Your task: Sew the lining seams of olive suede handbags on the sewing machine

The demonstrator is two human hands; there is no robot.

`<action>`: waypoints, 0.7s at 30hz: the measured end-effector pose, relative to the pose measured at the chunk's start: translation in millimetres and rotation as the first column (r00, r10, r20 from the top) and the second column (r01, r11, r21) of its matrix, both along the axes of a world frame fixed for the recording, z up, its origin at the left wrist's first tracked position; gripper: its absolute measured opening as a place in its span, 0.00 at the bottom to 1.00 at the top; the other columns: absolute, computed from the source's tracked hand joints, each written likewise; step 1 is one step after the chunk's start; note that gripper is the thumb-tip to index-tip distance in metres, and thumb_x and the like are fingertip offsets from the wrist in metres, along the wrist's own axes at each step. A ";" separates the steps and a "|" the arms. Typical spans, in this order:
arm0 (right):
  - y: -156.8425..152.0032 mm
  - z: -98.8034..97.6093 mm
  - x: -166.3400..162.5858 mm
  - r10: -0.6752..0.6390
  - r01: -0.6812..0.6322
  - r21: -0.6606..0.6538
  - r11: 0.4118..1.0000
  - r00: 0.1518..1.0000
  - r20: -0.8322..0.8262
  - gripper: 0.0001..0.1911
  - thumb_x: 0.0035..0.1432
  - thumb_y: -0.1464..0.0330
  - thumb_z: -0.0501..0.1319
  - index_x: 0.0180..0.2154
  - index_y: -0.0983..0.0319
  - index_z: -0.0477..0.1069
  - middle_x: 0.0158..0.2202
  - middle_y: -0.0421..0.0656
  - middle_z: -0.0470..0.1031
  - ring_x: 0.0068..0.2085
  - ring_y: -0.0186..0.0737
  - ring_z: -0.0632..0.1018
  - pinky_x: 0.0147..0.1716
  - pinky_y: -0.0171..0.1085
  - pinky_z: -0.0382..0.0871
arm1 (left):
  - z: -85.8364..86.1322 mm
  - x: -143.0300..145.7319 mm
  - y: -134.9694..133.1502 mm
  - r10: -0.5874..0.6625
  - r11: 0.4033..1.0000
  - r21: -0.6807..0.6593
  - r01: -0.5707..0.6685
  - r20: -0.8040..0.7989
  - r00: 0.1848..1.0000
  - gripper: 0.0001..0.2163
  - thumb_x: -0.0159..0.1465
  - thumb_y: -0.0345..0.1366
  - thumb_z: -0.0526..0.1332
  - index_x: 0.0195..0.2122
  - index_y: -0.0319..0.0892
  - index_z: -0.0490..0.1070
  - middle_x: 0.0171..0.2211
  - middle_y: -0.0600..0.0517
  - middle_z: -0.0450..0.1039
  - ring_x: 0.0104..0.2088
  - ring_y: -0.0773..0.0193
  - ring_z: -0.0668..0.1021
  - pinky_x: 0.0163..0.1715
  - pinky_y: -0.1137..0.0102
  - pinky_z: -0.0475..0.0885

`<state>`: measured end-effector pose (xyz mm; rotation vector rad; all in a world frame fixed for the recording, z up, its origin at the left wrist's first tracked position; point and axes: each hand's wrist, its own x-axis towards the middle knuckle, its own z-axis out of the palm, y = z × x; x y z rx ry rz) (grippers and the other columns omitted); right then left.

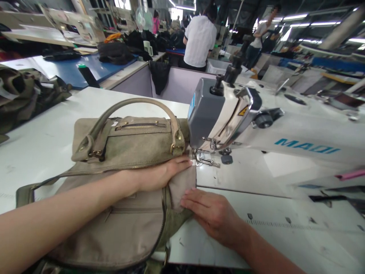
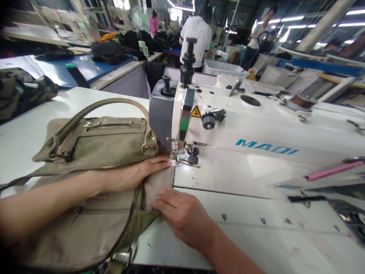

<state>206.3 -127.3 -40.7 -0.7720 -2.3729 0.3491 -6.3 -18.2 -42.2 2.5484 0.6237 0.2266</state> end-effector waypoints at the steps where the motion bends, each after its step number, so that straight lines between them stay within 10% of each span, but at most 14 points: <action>1: 0.9 -1.1 -0.4 -0.010 0.010 -0.003 1.000 1.000 -0.011 0.15 0.67 0.79 0.50 0.48 0.69 0.74 0.46 0.51 0.79 0.51 0.41 0.78 0.56 0.39 0.71 | 0.0 2.3 4.4 -0.001 1.000 -0.004 0.001 0.014 1.000 0.24 0.68 0.26 0.45 0.65 0.39 0.54 0.68 0.43 0.53 0.67 0.64 0.57 0.67 0.59 0.54; 6: 4.2 -7.7 0.8 -0.043 0.039 -0.049 0.998 0.995 -0.088 0.16 0.66 0.79 0.51 0.48 0.68 0.74 0.47 0.51 0.78 0.53 0.43 0.76 0.57 0.43 0.70 | 22.7 5.2 14.0 0.025 1.000 -0.010 -0.026 -0.012 1.000 0.19 0.71 0.29 0.46 0.60 0.34 0.63 0.62 0.41 0.63 0.63 0.61 0.66 0.65 0.62 0.59; 11: -4.4 -2.2 -0.7 -0.034 0.019 -0.161 0.987 0.995 -0.091 0.16 0.62 0.77 0.54 0.47 0.64 0.75 0.45 0.50 0.76 0.50 0.44 0.77 0.55 0.46 0.72 | 44.6 -28.2 -52.8 0.037 0.993 0.118 -0.020 -0.142 0.989 0.30 0.65 0.56 0.57 0.61 0.40 0.64 0.60 0.42 0.67 0.61 0.50 0.68 0.64 0.54 0.56; 16: -19.0 13.5 -11.0 -0.072 0.074 -0.046 0.996 0.997 0.040 0.15 0.66 0.77 0.49 0.40 0.67 0.75 0.36 0.51 0.77 0.42 0.47 0.78 0.46 0.44 0.77 | 40.6 -56.3 -110.2 0.095 0.980 0.188 -0.063 -0.166 0.982 0.33 0.61 0.37 0.60 0.67 0.45 0.52 0.66 0.46 0.58 0.65 0.53 0.63 0.67 0.53 0.47; 21: -30.7 15.1 -11.5 -0.198 0.195 0.152 0.969 0.980 0.004 0.16 0.68 0.77 0.49 0.42 0.68 0.76 0.38 0.52 0.80 0.41 0.45 0.80 0.45 0.42 0.78 | 39.9 -55.1 -107.2 0.083 0.977 0.212 -0.036 -0.214 0.973 0.41 0.53 0.28 0.57 0.69 0.44 0.45 0.68 0.48 0.52 0.66 0.53 0.60 0.65 0.49 0.51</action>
